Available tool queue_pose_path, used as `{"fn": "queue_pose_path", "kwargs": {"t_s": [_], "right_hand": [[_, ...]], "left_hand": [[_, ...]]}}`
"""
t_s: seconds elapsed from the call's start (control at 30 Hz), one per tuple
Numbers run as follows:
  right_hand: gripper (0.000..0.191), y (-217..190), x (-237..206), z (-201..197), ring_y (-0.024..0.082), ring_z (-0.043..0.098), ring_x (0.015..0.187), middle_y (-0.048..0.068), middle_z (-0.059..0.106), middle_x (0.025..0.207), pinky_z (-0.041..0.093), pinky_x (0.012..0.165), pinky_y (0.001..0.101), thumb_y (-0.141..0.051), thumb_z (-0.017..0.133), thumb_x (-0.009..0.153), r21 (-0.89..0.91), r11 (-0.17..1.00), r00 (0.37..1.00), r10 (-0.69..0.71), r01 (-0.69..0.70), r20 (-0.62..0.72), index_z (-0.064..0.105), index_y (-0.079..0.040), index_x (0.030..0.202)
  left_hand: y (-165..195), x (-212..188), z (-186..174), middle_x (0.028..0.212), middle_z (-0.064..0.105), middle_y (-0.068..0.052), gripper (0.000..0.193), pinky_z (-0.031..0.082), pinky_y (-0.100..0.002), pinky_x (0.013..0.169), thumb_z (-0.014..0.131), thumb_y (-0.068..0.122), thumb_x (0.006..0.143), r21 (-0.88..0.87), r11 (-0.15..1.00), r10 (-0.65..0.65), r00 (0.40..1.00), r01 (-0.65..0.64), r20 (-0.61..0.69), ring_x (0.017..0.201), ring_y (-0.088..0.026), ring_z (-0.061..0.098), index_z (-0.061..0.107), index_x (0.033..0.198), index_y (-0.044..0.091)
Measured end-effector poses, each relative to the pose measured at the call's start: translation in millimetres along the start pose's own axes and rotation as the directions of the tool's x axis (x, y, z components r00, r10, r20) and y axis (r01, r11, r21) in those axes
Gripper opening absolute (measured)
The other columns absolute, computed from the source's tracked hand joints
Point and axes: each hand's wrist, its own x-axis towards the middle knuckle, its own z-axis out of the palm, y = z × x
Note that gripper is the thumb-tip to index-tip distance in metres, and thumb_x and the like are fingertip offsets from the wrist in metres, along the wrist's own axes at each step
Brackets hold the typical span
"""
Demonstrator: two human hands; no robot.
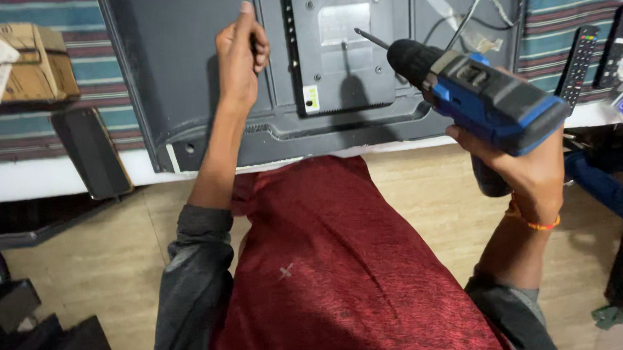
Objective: The person unscrews the back cover of a television with a cordless drill and removes the cover to expose the mainboard. They probe the board with multimeter test leads, reposition the board and cables, and then point a remote control at the television.
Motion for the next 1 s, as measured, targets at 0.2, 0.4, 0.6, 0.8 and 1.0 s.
{"fn": "queue_pose_path", "kwargs": {"t_s": [0.2,0.4,0.6,0.8,1.0], "right_hand": [[0.067,1,-35,11,0.009,0.063,0.110,0.006,0.069,0.124,0.054,0.099,0.0271,-0.004,0.089,0.080,0.115,0.984,0.991,0.130,-0.135,0.043,0.060,0.005,0.140],[0.077,-4,-59,9,0.011,0.064,0.116,0.007,0.068,0.127,0.054,0.104,0.0301,-0.006,0.087,0.077,0.068,0.988,0.985,0.130,-0.138,0.116,0.056,0.005,0.146],[0.076,-8,-53,22,0.012,0.068,0.112,0.013,0.071,0.128,0.056,0.104,0.0322,-0.012,0.088,0.078,-0.026,1.000,0.976,0.014,-0.009,0.219,0.058,0.000,0.147],[0.075,-38,2,24,0.021,0.076,0.077,0.014,0.077,0.097,0.062,0.069,0.0358,-0.027,0.086,0.078,-0.431,0.874,0.885,0.001,0.226,0.466,0.058,-0.008,0.145],[0.077,-67,73,33,0.020,0.071,0.053,0.011,0.075,0.073,0.055,0.053,0.0337,-0.025,0.083,0.084,-0.656,0.561,0.713,0.157,0.505,0.683,0.053,-0.019,0.154]], "left_hand": [[-7,-48,15,0.061,0.041,0.003,0.034,0.022,-0.031,0.053,0.075,0.027,0.103,0.566,0.783,0.229,0.966,-0.257,0.121,0.059,-0.006,0.030,0.070,0.078,0.004],[1,-78,29,0.057,0.032,-0.005,0.026,0.027,-0.034,0.050,0.078,0.023,0.097,0.729,0.579,0.303,0.926,-0.365,0.223,0.052,-0.013,0.030,0.065,0.086,0.004],[3,-91,18,0.057,0.045,-0.004,0.016,0.034,-0.037,0.049,0.076,0.024,0.097,0.842,0.416,0.306,0.925,-0.344,0.226,0.050,-0.017,0.043,0.071,0.092,0.009],[-3,-107,15,0.059,0.044,-0.006,0.013,0.036,-0.036,0.050,0.073,0.019,0.099,0.824,0.473,0.339,0.928,-0.311,0.155,0.050,-0.018,0.043,0.071,0.096,0.006],[-2,-107,14,0.063,0.038,0.003,0.015,0.026,-0.028,0.053,0.067,0.015,0.105,0.582,0.779,0.337,0.939,-0.235,-0.072,0.059,-0.004,0.033,0.071,0.099,0.002]]}}
